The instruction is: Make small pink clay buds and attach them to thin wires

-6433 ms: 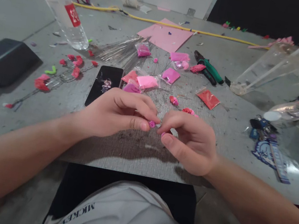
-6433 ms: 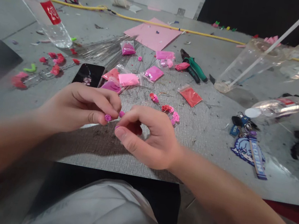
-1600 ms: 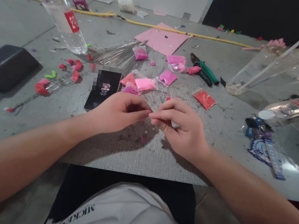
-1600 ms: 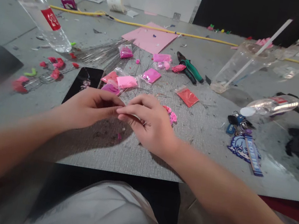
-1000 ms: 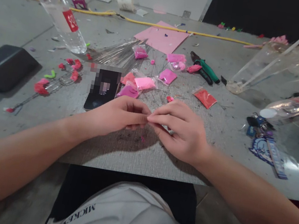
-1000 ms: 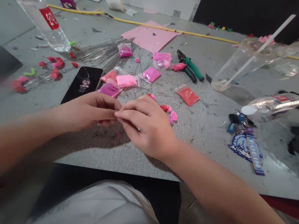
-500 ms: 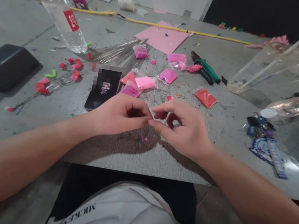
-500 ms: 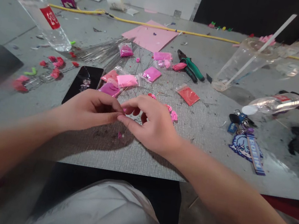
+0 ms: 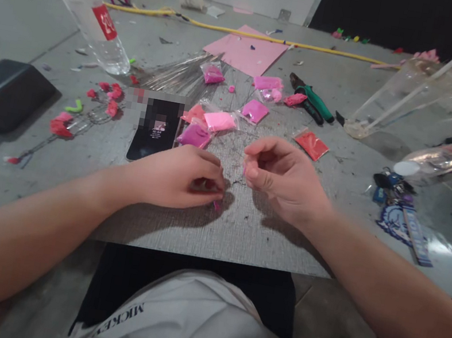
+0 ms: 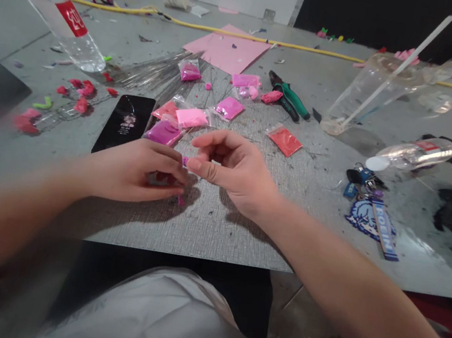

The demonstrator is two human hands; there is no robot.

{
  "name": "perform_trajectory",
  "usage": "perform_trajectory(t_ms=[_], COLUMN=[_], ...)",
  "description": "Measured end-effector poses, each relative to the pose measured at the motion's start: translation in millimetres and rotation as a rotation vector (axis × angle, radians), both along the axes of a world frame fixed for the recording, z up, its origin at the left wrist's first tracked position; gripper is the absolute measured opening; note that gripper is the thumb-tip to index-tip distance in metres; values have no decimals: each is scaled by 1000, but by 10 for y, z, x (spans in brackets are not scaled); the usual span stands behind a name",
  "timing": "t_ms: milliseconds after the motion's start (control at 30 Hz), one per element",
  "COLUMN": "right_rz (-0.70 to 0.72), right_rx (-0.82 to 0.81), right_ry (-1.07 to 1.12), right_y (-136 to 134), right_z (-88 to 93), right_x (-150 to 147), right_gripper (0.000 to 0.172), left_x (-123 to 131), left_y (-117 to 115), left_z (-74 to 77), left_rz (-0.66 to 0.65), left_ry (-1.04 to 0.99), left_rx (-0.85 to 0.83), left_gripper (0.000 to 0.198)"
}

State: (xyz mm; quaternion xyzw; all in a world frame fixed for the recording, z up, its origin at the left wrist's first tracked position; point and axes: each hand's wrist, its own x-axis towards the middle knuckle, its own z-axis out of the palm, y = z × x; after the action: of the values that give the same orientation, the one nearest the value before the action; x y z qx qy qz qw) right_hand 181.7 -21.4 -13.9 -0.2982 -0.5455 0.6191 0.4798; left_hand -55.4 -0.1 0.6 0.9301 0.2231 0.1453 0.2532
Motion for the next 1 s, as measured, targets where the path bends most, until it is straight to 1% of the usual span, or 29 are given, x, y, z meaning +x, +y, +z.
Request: perform_trajectory(t_ms=[67,167,267,367,400,467,567,633,667,733,800,867,1000], right_rz=[-1,-5,-15,-50,-70,-128,-257,-323,-335,-310,-303,-330,-404], right_rx=[-21,-36,-43,-33,-21,24,168,346,459,709,894,968,948], right_ry=[21,21,0,-19,-23,-46,-142,-231,-270,-312,-305,-311,-397], right_y=[2,-1,-6,-10,-13,-28,-90,-153,-186,-242,-280,-305,-349], right_z=[-4,-23,-16,18,27,30,8,-4,-5,3,22,44,85], right_x=[-1,-6,-5,0,2,4,-2,-13,-22,-40,-58,-69,-67], right_gripper=[43,44,42,43,43,39,34,30,27,19,10,5,5], left_x=[-46,-66,-39,-20,-19,-19,3,38,59,102,135,155,159], left_y=[37,64,65,70,72,72,40,-6,-34,-94,-151,-196,-237], left_z=[-31,-85,-117,-90,-68,-15,47,58,54,37,17,3,-8], left_rz=[-101,-152,-139,-127,-110,-33,134,214,236,243,223,203,193], left_ry=[89,129,99,51,18,-94,-321,-452,-498,-554,-582,-606,-628], left_rx=[-17,-26,-54,-97,-107,-126,-221,-335,-404,-547,-680,-773,-859], left_gripper=[20,23,22,22,21,16,11,12,13,17,20,21,23])
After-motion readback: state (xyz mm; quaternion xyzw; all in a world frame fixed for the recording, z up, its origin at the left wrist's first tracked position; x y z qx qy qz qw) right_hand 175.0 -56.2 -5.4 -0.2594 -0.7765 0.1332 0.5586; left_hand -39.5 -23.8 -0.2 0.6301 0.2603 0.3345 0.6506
